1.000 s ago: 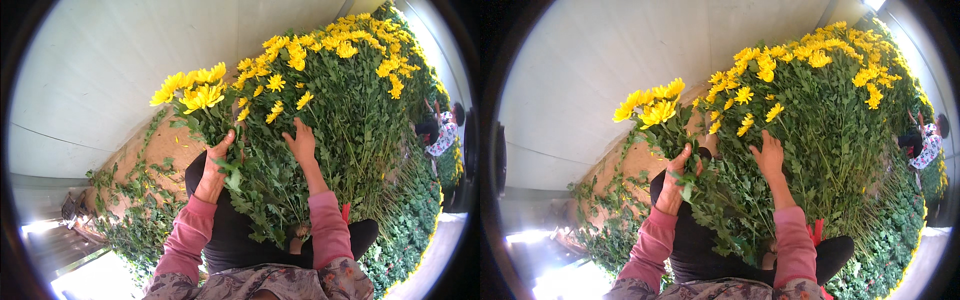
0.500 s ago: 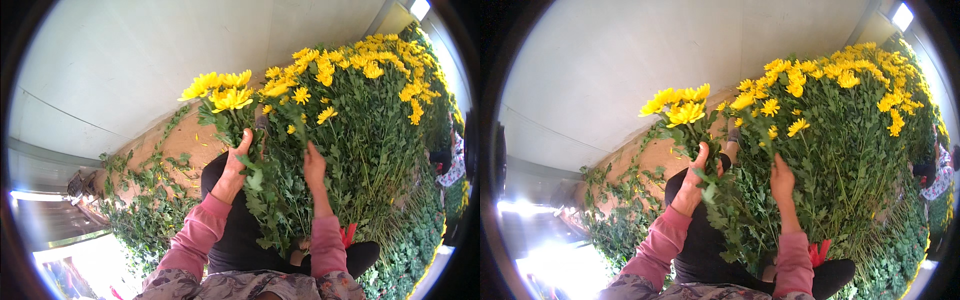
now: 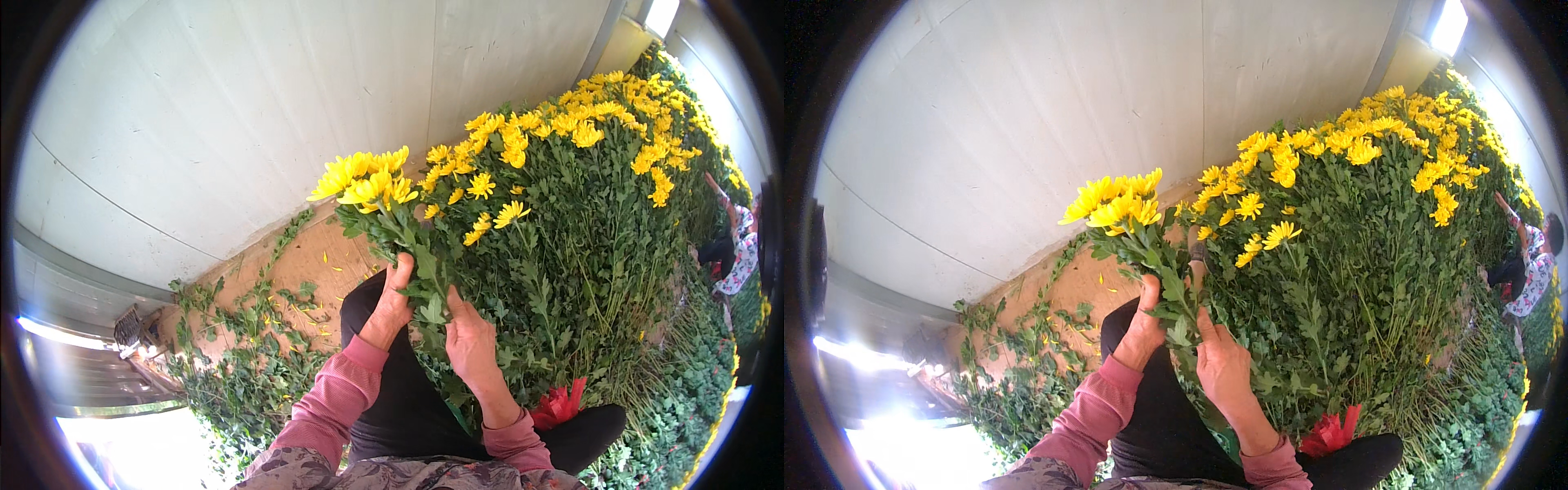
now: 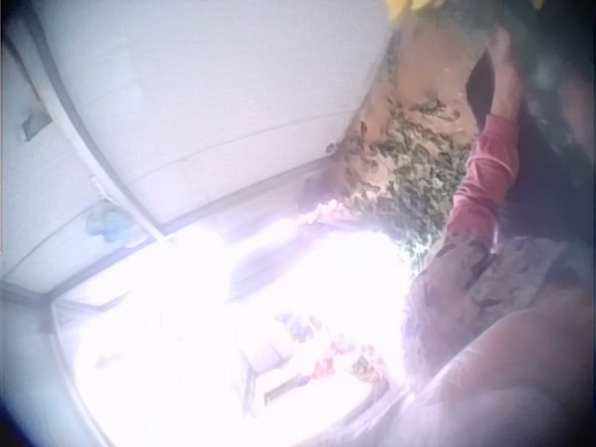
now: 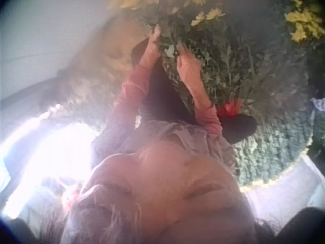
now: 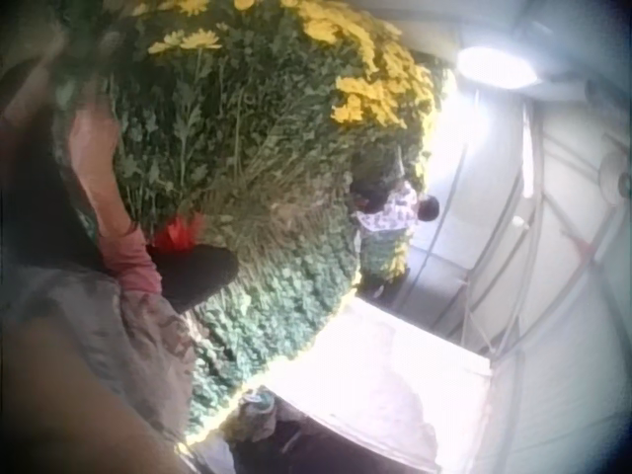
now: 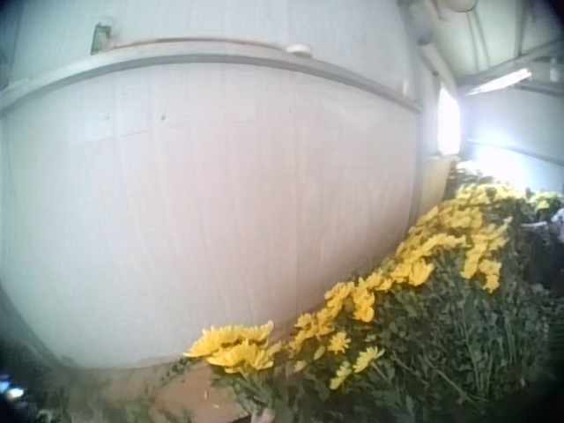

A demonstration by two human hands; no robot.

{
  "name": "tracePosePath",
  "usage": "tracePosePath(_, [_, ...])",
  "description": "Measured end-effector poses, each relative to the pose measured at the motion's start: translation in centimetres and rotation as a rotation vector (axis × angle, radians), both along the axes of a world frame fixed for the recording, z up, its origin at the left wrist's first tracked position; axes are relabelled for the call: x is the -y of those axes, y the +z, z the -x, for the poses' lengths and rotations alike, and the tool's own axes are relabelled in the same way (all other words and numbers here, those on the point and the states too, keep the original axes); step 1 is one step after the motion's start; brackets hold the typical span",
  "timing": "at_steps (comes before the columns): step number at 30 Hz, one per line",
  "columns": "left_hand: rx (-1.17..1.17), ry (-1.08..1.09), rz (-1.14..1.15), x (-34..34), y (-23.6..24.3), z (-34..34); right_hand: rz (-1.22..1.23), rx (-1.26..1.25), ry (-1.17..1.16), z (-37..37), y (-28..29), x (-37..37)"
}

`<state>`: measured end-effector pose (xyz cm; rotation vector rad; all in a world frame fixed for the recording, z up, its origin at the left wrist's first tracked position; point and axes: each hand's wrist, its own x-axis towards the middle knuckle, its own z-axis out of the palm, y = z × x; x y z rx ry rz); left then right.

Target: The person gathers individual yellow flowers from a large pile on the floor, aligns their stems together, and ties the bundle with a red ribbon.

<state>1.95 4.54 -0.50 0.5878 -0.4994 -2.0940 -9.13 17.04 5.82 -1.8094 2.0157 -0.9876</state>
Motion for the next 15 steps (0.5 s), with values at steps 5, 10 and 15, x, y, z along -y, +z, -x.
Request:
tracePosePath(5, [0.059, -0.034, 0.059, -0.5, 3.5, 0.4, -0.178, -0.131, 0.047, 0.1, 0.5, -0.7])
tracePosePath(10, [0.031, -0.012, -0.009, -0.6, 2.8, 0.6, -0.034, -0.010, 0.124, 1.4, -1.1, -1.5])
tracePosePath(15, [0.130, -0.063, 0.107, -1.0, 3.7, 0.1, -0.012, 0.119, 0.205, 2.0, -2.2, -2.4])
